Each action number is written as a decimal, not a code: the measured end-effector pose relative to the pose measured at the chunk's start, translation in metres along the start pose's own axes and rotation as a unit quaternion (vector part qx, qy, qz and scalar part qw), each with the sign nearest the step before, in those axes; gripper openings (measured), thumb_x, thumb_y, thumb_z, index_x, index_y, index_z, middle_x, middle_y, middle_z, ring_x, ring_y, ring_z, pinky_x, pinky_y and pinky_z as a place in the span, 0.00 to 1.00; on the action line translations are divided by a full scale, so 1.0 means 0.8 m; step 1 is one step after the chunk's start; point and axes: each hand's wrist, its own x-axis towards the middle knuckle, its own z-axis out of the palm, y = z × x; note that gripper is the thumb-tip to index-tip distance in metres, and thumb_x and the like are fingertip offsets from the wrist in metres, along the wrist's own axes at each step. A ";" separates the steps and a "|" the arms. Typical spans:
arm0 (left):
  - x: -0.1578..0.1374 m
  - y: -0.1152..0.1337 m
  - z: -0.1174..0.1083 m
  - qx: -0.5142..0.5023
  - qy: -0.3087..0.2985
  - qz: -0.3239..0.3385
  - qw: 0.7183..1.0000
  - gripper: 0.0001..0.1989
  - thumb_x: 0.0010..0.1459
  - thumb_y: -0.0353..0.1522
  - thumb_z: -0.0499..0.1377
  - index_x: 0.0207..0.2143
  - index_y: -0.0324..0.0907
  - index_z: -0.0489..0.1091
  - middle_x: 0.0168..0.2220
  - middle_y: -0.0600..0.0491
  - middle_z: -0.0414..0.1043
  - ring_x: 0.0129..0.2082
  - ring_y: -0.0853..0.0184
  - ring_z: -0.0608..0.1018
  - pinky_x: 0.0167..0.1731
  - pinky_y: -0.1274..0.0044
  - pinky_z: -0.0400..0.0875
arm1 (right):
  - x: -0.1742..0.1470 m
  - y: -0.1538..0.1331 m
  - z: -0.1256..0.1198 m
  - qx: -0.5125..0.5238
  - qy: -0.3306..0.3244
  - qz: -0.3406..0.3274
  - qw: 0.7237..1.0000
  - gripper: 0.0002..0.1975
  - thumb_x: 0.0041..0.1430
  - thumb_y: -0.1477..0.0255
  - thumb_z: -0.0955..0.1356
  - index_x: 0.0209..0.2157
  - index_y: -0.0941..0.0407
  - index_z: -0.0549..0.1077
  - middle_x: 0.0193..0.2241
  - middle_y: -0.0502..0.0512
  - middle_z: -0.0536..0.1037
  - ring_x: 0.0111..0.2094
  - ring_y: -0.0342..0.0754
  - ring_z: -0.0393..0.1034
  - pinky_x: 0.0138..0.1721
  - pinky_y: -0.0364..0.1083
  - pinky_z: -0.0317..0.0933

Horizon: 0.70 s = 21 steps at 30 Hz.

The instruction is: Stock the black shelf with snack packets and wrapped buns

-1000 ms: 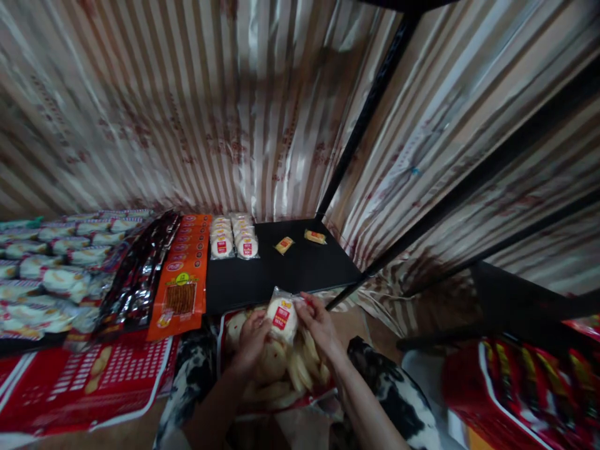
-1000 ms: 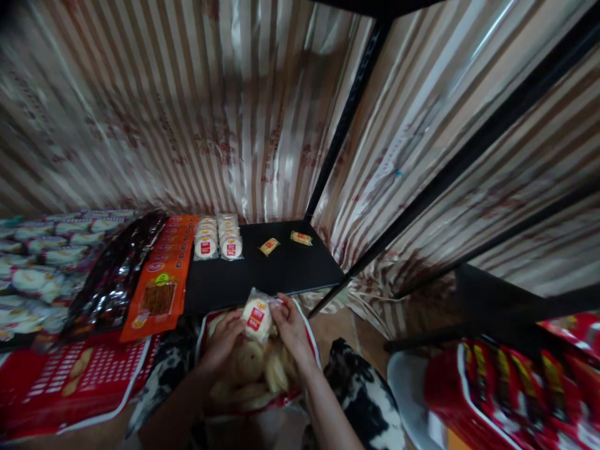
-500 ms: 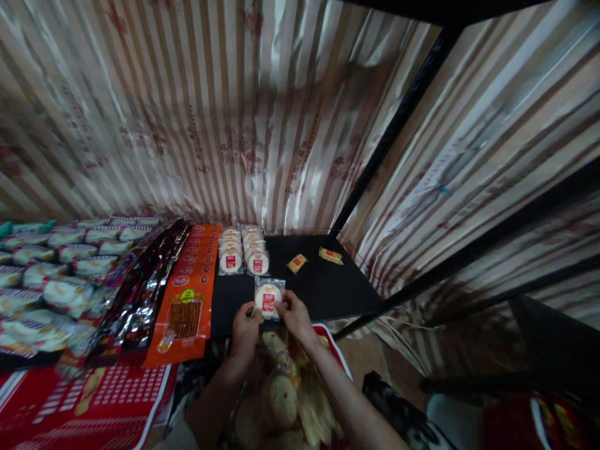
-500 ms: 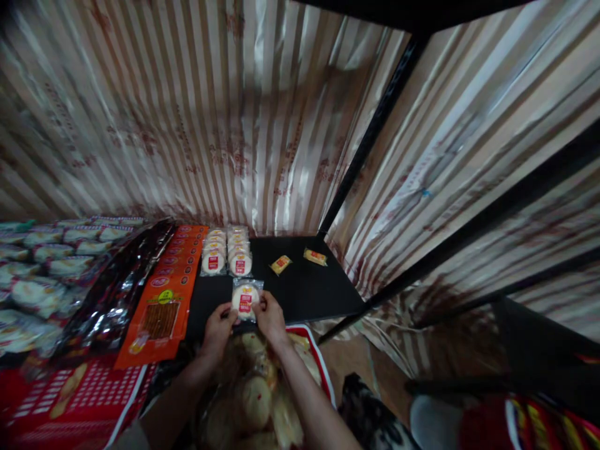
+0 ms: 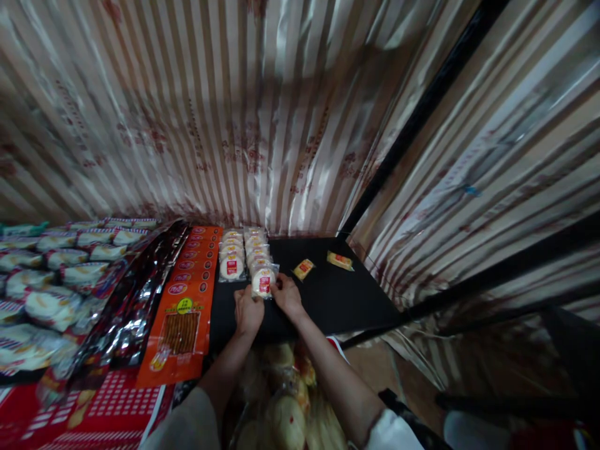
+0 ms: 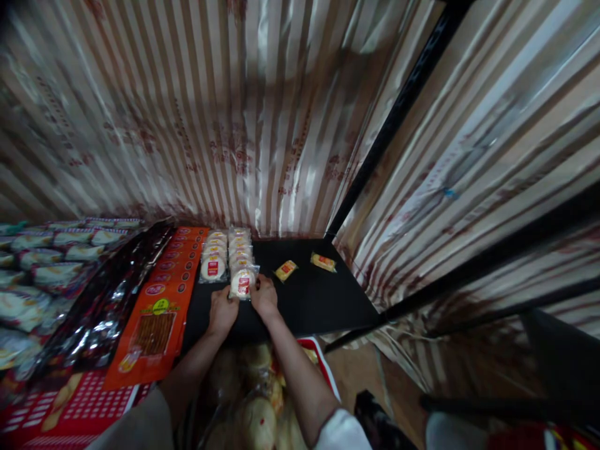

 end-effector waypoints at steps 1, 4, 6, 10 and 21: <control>0.001 0.000 0.001 0.009 0.000 0.003 1.000 0.16 0.53 0.27 0.53 0.44 0.39 0.71 0.39 0.43 0.69 0.42 0.60 0.73 0.43 0.71 0.67 | 0.002 -0.001 0.002 -0.012 0.000 -0.001 1.000 0.15 0.55 0.73 0.64 0.44 0.58 0.73 0.37 0.59 0.76 0.37 0.48 0.71 0.39 0.44 0.63; 0.002 -0.002 0.005 0.030 0.006 0.010 0.999 0.15 0.53 0.27 0.52 0.42 0.40 0.71 0.39 0.44 0.68 0.41 0.60 0.73 0.43 0.71 0.68 | 0.004 -0.001 0.006 -0.034 -0.005 0.002 0.999 0.16 0.57 0.71 0.63 0.47 0.58 0.71 0.39 0.60 0.75 0.38 0.49 0.71 0.40 0.44 0.62; 0.003 -0.004 0.008 0.038 0.010 0.011 0.999 0.15 0.54 0.27 0.52 0.44 0.41 0.70 0.39 0.45 0.68 0.40 0.61 0.74 0.42 0.72 0.68 | 0.005 0.000 0.008 -0.043 -0.005 0.001 0.999 0.17 0.58 0.70 0.62 0.47 0.57 0.71 0.40 0.60 0.74 0.39 0.49 0.70 0.41 0.44 0.62; -0.001 -0.004 0.011 0.047 0.025 0.019 0.998 0.23 0.54 0.27 0.51 0.53 0.39 0.63 0.43 0.44 0.67 0.40 0.62 0.75 0.41 0.74 0.68 | 0.006 0.005 0.011 -0.039 -0.003 -0.006 0.999 0.18 0.58 0.69 0.62 0.49 0.59 0.70 0.42 0.61 0.74 0.40 0.49 0.70 0.42 0.45 0.62; -0.014 0.004 0.006 0.077 0.004 0.026 0.997 0.27 0.53 0.26 0.53 0.57 0.39 0.57 0.48 0.42 0.61 0.44 0.60 0.74 0.43 0.72 0.70 | -0.001 0.006 0.013 0.008 0.020 -0.014 1.000 0.20 0.56 0.72 0.63 0.51 0.59 0.68 0.43 0.61 0.74 0.42 0.50 0.69 0.47 0.48 0.61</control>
